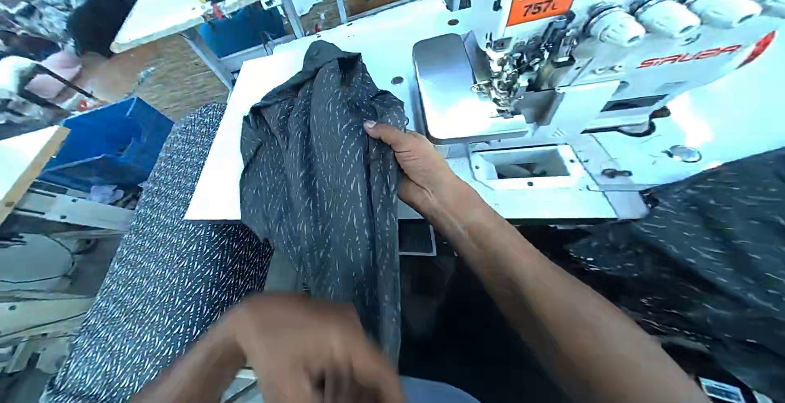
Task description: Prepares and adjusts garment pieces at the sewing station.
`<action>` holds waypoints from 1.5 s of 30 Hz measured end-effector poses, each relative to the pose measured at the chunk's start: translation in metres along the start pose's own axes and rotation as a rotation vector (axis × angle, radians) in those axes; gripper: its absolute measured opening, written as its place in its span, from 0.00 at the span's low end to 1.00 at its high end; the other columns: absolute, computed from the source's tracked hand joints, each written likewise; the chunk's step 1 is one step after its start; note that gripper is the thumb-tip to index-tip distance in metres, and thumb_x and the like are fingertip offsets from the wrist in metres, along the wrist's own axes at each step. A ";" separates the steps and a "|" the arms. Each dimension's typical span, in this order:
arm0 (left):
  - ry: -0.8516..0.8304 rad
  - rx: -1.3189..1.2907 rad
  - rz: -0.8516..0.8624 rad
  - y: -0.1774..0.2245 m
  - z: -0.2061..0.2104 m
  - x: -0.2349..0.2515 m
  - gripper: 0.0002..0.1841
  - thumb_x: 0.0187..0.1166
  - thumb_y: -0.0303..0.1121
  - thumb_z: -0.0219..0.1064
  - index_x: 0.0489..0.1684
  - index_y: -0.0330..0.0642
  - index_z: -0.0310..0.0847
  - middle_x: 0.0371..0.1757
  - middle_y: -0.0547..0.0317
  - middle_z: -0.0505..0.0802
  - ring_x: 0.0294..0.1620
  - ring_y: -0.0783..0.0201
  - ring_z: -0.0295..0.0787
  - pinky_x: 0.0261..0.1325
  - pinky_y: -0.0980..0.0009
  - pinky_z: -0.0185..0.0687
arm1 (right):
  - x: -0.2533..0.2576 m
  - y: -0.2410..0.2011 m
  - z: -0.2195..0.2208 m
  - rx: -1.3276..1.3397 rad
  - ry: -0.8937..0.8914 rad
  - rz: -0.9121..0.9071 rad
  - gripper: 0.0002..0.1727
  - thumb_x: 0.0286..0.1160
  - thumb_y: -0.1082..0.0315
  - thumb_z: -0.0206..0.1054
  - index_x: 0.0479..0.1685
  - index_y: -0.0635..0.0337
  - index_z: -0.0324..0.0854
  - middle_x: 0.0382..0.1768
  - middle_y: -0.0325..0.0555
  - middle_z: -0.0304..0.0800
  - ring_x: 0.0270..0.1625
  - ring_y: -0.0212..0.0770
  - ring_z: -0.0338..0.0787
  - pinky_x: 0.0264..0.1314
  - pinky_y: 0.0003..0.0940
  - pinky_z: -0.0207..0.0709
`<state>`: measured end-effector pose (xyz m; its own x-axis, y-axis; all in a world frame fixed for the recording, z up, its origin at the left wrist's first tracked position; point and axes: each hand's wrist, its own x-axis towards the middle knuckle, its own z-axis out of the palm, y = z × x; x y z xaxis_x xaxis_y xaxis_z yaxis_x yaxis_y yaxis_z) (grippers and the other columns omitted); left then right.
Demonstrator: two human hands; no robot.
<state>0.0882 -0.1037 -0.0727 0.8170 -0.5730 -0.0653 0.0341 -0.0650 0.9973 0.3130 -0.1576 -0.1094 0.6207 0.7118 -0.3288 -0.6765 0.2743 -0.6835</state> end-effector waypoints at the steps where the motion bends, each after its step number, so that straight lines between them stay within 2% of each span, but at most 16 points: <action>1: 0.227 -0.004 0.033 0.007 -0.021 -0.007 0.19 0.83 0.52 0.66 0.55 0.49 0.90 0.42 0.68 0.96 0.39 0.76 0.92 0.44 0.75 0.91 | -0.002 0.004 0.000 -0.014 -0.002 -0.017 0.18 0.78 0.67 0.70 0.64 0.60 0.77 0.45 0.51 0.93 0.44 0.42 0.95 0.47 0.40 0.91; 4: 1.103 0.352 0.081 0.005 -0.107 -0.001 0.14 0.88 0.37 0.60 0.63 0.43 0.82 0.55 0.58 0.93 0.43 0.64 0.93 0.46 0.65 0.93 | -0.034 0.015 -0.001 -0.195 -0.110 -0.154 0.16 0.83 0.70 0.64 0.66 0.60 0.76 0.47 0.50 0.92 0.47 0.42 0.94 0.51 0.43 0.91; 6: 1.314 0.687 -0.101 -0.011 -0.173 0.007 0.23 0.85 0.38 0.62 0.76 0.39 0.73 0.71 0.48 0.86 0.51 0.57 0.91 0.52 0.55 0.90 | -0.049 0.026 -0.005 -0.342 -0.221 -0.233 0.11 0.83 0.71 0.64 0.58 0.61 0.80 0.45 0.48 0.92 0.46 0.41 0.93 0.51 0.42 0.91; 9: 1.208 0.880 -0.309 -0.038 -0.247 0.039 0.47 0.76 0.46 0.73 0.93 0.36 0.51 0.86 0.28 0.67 0.77 0.33 0.77 0.74 0.34 0.75 | -0.046 0.036 -0.008 -0.454 -0.322 -0.097 0.08 0.83 0.70 0.66 0.51 0.62 0.85 0.42 0.47 0.92 0.45 0.38 0.92 0.51 0.39 0.89; 12: 1.059 0.990 -0.496 -0.060 -0.299 0.079 0.58 0.69 0.54 0.78 0.97 0.41 0.40 0.82 0.24 0.71 0.73 0.26 0.78 0.70 0.27 0.73 | -0.031 0.024 -0.001 -0.392 -0.327 0.008 0.09 0.85 0.69 0.63 0.55 0.65 0.82 0.44 0.51 0.92 0.45 0.41 0.93 0.52 0.41 0.89; 14: 0.892 1.098 -0.521 -0.063 -0.320 0.100 0.45 0.74 0.50 0.75 0.91 0.43 0.58 0.70 0.29 0.85 0.68 0.30 0.84 0.68 0.26 0.76 | -0.030 0.009 0.006 -0.431 -0.277 -0.123 0.09 0.86 0.68 0.63 0.53 0.64 0.83 0.42 0.50 0.92 0.44 0.41 0.93 0.49 0.41 0.90; 16: 0.900 1.076 -0.462 -0.046 -0.328 0.111 0.21 0.85 0.41 0.64 0.68 0.36 0.84 0.56 0.33 0.92 0.61 0.34 0.89 0.66 0.29 0.78 | -0.045 0.002 0.005 -0.583 -0.197 -0.428 0.09 0.86 0.65 0.64 0.51 0.59 0.86 0.40 0.45 0.92 0.42 0.37 0.92 0.45 0.38 0.88; 19: 1.340 0.717 -0.210 0.011 -0.346 0.085 0.23 0.93 0.36 0.47 0.68 0.21 0.74 0.54 0.33 0.91 0.48 0.47 0.94 0.58 0.48 0.90 | -0.077 0.019 -0.030 -0.702 -0.171 -0.886 0.06 0.83 0.67 0.65 0.50 0.56 0.85 0.39 0.35 0.91 0.42 0.28 0.91 0.45 0.29 0.90; 22: 1.496 0.620 -0.128 0.036 -0.362 0.034 0.22 0.93 0.41 0.49 0.72 0.31 0.70 0.51 0.47 0.90 0.37 0.59 0.93 0.43 0.59 0.94 | -0.102 0.054 -0.073 -0.802 -0.389 -0.645 0.12 0.74 0.69 0.74 0.54 0.58 0.86 0.47 0.35 0.95 0.52 0.27 0.93 0.59 0.31 0.91; 27: 0.896 0.894 -0.293 -0.016 -0.299 0.092 0.52 0.69 0.56 0.78 0.94 0.49 0.55 0.81 0.36 0.77 0.71 0.39 0.84 0.65 0.35 0.83 | -0.084 0.058 -0.044 -0.965 -0.692 -0.457 0.13 0.80 0.60 0.69 0.39 0.62 0.89 0.35 0.44 0.92 0.41 0.31 0.91 0.47 0.35 0.87; 28: 0.759 1.022 -0.357 -0.032 -0.290 0.111 0.52 0.67 0.58 0.79 0.93 0.49 0.58 0.79 0.34 0.78 0.75 0.37 0.80 0.71 0.32 0.77 | -0.082 0.055 -0.038 -0.952 -0.682 -0.462 0.15 0.82 0.59 0.68 0.34 0.62 0.89 0.31 0.43 0.91 0.37 0.31 0.90 0.42 0.34 0.85; 30: 0.595 1.258 -0.460 -0.049 -0.289 0.133 0.30 0.76 0.53 0.72 0.74 0.48 0.81 0.64 0.40 0.89 0.65 0.37 0.87 0.61 0.29 0.80 | -0.089 0.046 -0.038 -0.907 -0.613 -0.583 0.13 0.83 0.61 0.68 0.36 0.61 0.90 0.33 0.41 0.92 0.39 0.29 0.91 0.44 0.32 0.87; 32: 0.785 1.185 -0.436 -0.029 -0.303 0.130 0.17 0.85 0.40 0.63 0.59 0.38 0.88 0.58 0.37 0.91 0.64 0.36 0.88 0.65 0.29 0.78 | -0.099 0.037 -0.052 -0.886 -0.505 -0.727 0.09 0.84 0.64 0.68 0.45 0.60 0.90 0.40 0.39 0.94 0.45 0.27 0.92 0.51 0.30 0.90; 37: 1.617 0.861 -0.399 0.022 -0.385 0.033 0.29 0.89 0.49 0.50 0.67 0.29 0.80 0.66 0.31 0.87 0.72 0.38 0.82 0.74 0.37 0.72 | -0.129 0.047 -0.100 -0.767 -0.627 -0.576 0.12 0.86 0.62 0.66 0.46 0.63 0.88 0.43 0.43 0.94 0.49 0.29 0.92 0.56 0.30 0.87; 42: 1.542 0.728 -0.728 -0.022 -0.372 -0.073 0.27 0.76 0.42 0.66 0.66 0.27 0.77 0.59 0.27 0.87 0.57 0.34 0.88 0.57 0.31 0.81 | -0.137 0.059 -0.136 -1.179 -0.604 -0.092 0.20 0.80 0.48 0.69 0.32 0.56 0.88 0.25 0.40 0.89 0.29 0.36 0.90 0.34 0.42 0.86; 45: 1.433 0.954 -0.891 -0.043 -0.362 -0.098 0.35 0.73 0.39 0.70 0.80 0.29 0.68 0.69 0.21 0.82 0.70 0.23 0.79 0.66 0.23 0.72 | -0.131 0.034 -0.117 -1.626 -0.497 -0.172 0.26 0.78 0.38 0.66 0.29 0.52 0.89 0.22 0.42 0.88 0.27 0.44 0.91 0.30 0.54 0.84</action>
<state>0.2153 0.2511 -0.0965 0.5519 0.8278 0.1009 0.7690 -0.5520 0.3223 0.2555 -0.3175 -0.1657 0.2506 0.9510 -0.1813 0.6455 -0.3037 -0.7008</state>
